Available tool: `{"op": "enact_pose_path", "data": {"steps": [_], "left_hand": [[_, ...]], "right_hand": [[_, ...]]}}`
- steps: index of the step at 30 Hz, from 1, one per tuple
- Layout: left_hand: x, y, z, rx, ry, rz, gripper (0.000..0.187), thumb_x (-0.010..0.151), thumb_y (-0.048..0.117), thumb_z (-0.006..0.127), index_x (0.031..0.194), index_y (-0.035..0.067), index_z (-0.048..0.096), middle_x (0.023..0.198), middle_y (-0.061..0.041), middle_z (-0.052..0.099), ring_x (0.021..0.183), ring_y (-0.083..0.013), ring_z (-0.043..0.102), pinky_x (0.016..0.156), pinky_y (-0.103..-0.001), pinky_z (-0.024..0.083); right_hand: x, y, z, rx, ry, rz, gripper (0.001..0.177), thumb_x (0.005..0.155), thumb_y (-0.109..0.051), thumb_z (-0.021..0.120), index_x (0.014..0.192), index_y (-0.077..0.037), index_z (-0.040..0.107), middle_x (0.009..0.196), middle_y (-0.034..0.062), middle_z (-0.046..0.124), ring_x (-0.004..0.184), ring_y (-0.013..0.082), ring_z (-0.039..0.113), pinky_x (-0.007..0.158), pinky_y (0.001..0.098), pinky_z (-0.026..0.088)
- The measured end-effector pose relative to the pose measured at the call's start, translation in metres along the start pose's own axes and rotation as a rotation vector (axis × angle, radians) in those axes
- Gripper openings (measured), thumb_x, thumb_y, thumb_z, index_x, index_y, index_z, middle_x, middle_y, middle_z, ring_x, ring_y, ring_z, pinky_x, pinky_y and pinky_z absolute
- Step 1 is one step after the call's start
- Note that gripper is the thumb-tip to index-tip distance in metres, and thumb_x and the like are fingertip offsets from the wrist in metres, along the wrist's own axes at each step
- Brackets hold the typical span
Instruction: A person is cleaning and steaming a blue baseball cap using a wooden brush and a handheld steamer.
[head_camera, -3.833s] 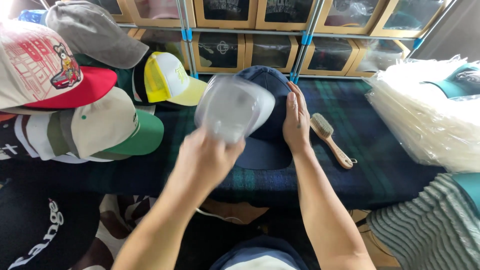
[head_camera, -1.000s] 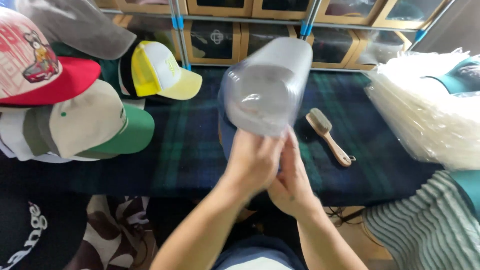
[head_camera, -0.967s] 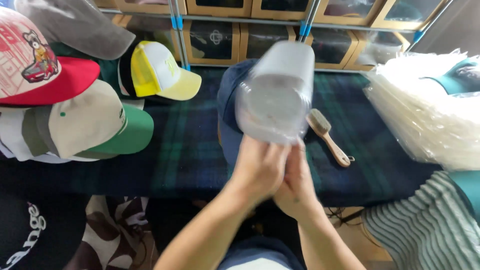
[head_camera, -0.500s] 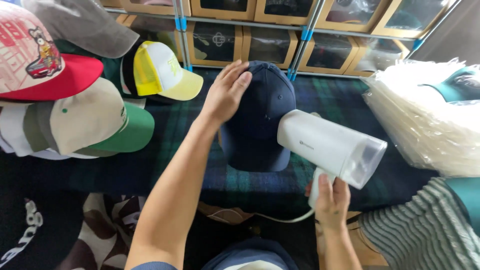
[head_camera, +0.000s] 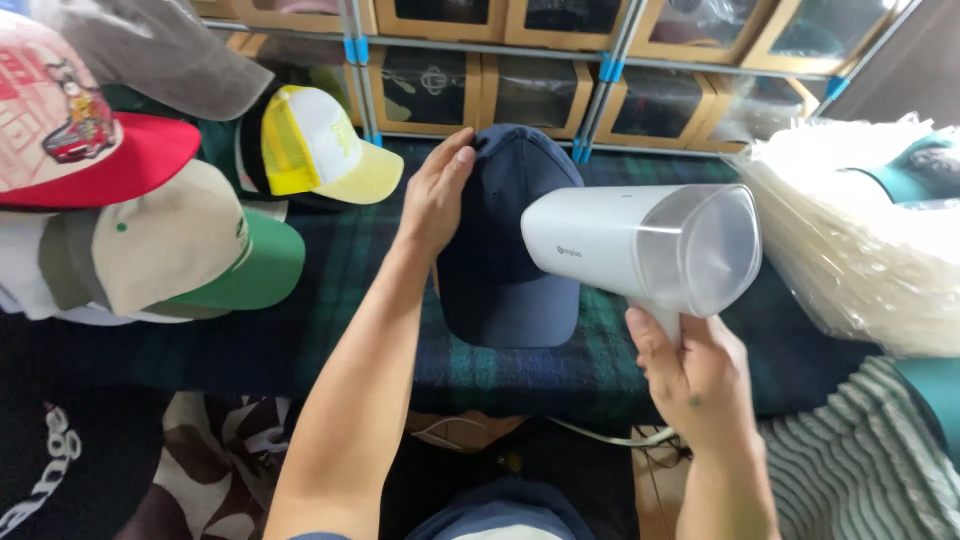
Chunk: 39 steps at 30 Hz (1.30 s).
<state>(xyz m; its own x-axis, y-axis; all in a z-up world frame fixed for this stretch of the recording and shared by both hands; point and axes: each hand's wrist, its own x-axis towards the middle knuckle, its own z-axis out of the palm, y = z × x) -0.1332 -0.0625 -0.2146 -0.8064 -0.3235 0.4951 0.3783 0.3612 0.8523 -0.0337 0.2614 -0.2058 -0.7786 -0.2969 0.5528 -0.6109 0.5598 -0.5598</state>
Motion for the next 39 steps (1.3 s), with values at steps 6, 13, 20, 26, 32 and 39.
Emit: {"op": "enact_pose_path", "data": {"steps": [6,13,20,26,32,39], "left_hand": [[0.008,-0.011,-0.001,-0.027,-0.007,0.049,0.054,0.099,0.046,0.052,0.137,0.008,0.064,0.146,-0.013,0.06,0.139,-0.0226,0.053,0.118,-0.032,0.035],[-0.053,-0.005,-0.023,0.23,0.026,-0.057,0.063,0.103,0.049,0.034,0.142,0.004,0.058,0.151,-0.014,0.054,0.145,-0.0268,0.044,0.118,-0.036,0.03],[-0.188,0.008,0.015,-0.95,0.157,-0.522,0.063,0.095,0.024,0.06,0.151,0.003,0.037,0.126,-0.018,0.067,0.098,-0.025,0.071,0.08,-0.038,0.06],[-0.191,0.006,0.033,-1.256,0.129,-0.484,0.027,0.105,0.017,0.051,0.129,0.006,0.055,0.108,-0.022,0.074,0.096,-0.0357,0.074,0.091,-0.056,0.06],[-0.19,0.016,0.028,-1.272,0.156,-0.524,0.023,0.106,0.015,0.052,0.122,-0.001,0.055,0.098,-0.019,0.074,0.086,-0.0295,0.076,0.081,-0.049,0.066],[-0.195,0.002,0.031,-1.399,0.153,-0.501,0.066,0.105,0.057,0.037,0.133,0.0,0.055,0.089,-0.018,0.07,0.083,-0.0321,0.073,0.088,-0.055,0.061]], "right_hand": [[0.097,-0.072,-0.029,-0.06,-0.195,0.182,0.055,0.1,-0.047,0.046,0.146,-0.019,0.054,0.085,0.0038,0.068,0.065,0.0192,0.064,0.068,0.0381,0.049],[0.073,-0.044,-0.034,-0.061,-0.143,0.161,0.05,0.1,-0.05,0.046,0.135,-0.017,0.061,0.098,0.0034,0.07,0.086,0.0206,0.065,0.077,0.0382,0.046],[-0.027,0.074,-0.017,0.34,-0.06,0.388,0.038,0.102,-0.031,0.054,0.127,-0.003,0.061,0.073,0.0167,0.062,0.052,0.0233,0.061,0.043,0.0323,0.047],[-0.057,0.082,-0.001,0.357,-0.055,0.394,0.031,0.104,-0.03,0.053,0.095,-0.002,0.063,0.053,0.0157,0.061,0.044,0.0234,0.06,0.043,0.0355,0.048],[-0.028,0.004,-0.021,-0.061,-0.246,0.14,0.034,0.095,-0.033,0.061,0.114,-0.006,0.069,0.075,0.0111,0.068,0.068,0.0237,0.065,0.069,0.037,0.05],[0.046,-0.125,0.0,-0.613,-0.672,-0.181,0.06,0.1,-0.053,0.05,0.147,-0.016,0.043,0.101,0.0039,0.072,0.057,0.0315,0.075,0.042,0.0494,0.059]]}}
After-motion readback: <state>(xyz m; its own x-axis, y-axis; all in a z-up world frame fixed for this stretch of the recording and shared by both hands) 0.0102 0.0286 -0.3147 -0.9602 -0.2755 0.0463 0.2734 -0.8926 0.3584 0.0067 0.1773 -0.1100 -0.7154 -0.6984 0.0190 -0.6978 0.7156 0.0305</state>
